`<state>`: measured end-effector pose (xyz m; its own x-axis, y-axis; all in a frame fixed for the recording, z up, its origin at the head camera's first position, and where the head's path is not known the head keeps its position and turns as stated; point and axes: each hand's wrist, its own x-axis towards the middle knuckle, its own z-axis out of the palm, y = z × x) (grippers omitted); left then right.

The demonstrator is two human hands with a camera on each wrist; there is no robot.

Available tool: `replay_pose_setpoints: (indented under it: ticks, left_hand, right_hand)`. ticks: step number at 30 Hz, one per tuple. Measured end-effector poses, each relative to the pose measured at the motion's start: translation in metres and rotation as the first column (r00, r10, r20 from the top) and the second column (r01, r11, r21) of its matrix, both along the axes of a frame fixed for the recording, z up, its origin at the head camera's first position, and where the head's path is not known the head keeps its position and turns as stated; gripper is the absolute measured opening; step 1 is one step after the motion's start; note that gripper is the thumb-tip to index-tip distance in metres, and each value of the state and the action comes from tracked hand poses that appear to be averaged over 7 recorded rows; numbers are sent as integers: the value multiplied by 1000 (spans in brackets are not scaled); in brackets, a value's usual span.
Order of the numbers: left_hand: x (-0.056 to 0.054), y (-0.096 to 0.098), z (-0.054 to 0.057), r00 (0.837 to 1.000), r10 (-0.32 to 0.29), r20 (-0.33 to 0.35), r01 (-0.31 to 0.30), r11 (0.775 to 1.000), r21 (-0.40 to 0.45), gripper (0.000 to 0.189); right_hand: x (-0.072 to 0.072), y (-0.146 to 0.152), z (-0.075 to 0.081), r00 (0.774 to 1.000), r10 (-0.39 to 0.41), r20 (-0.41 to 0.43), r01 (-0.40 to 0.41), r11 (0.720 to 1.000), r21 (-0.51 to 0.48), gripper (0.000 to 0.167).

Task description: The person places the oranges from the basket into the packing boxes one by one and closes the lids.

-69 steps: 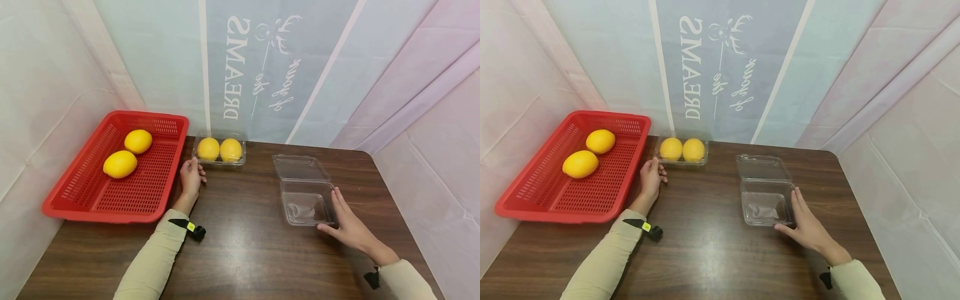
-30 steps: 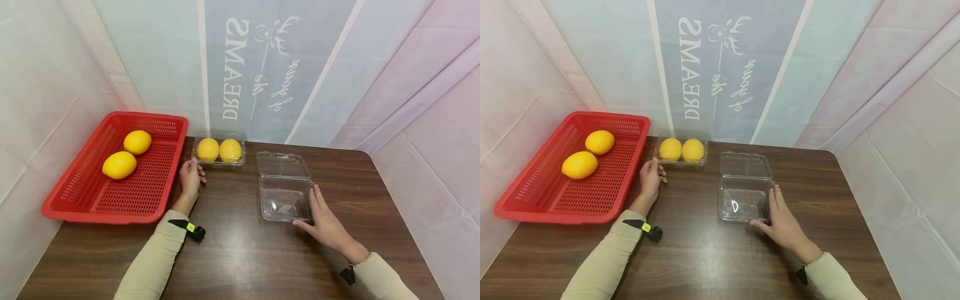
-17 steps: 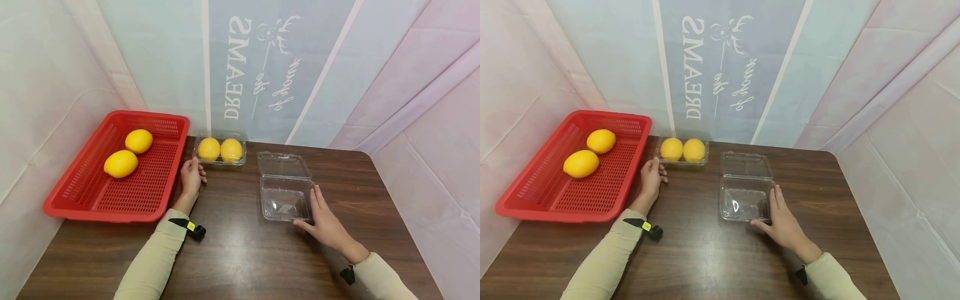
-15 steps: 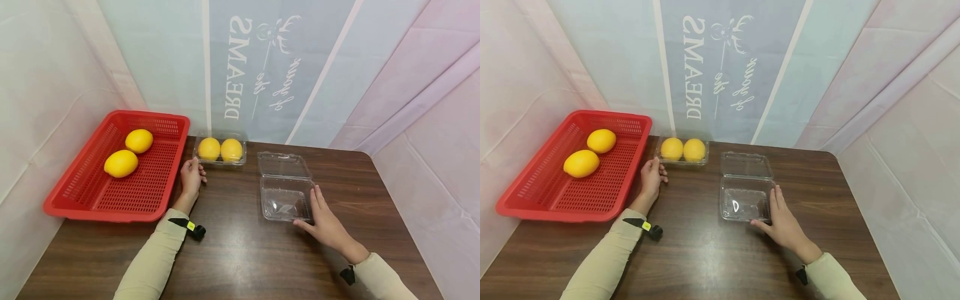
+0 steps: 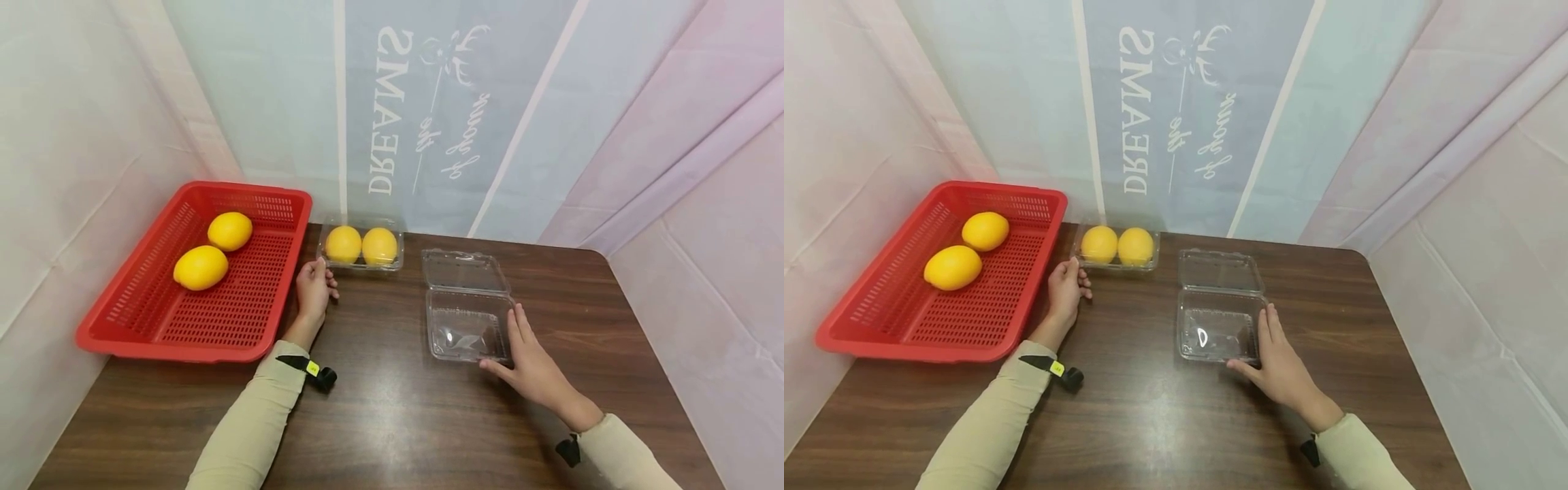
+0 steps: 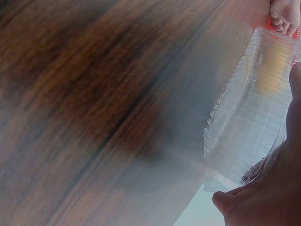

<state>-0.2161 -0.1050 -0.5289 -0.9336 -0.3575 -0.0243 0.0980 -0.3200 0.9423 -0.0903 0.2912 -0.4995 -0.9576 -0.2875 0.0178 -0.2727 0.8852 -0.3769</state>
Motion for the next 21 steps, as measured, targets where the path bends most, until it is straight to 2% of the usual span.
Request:
replay_pose_setpoints:
  ticks: [5,12,16,20,21]
  left_hand:
    - [0,-2,1,999,-34,9,34,999,-8,25]
    - [1,-4,3,999,-29,24,29,999,-27,31]
    - [2,-4,8,999,-46,26,46,999,-22,33]
    - [1,-3,8,999,-40,36,40,999,-19,33]
    - [-1,-2,4,999,-32,30,33,999,-21,33]
  right_hand:
    - [-3,2,2,1000,7,10,-7,1000,-5,115]
    - [-3,2,3,1000,10,17,-9,1000,-12,115]
    - [-3,2,3,1000,8,12,-8,1000,-10,115]
    - [-2,2,3,1000,6,10,-6,1000,-9,115]
    - [-2,2,3,1000,5,10,-5,1000,-8,115]
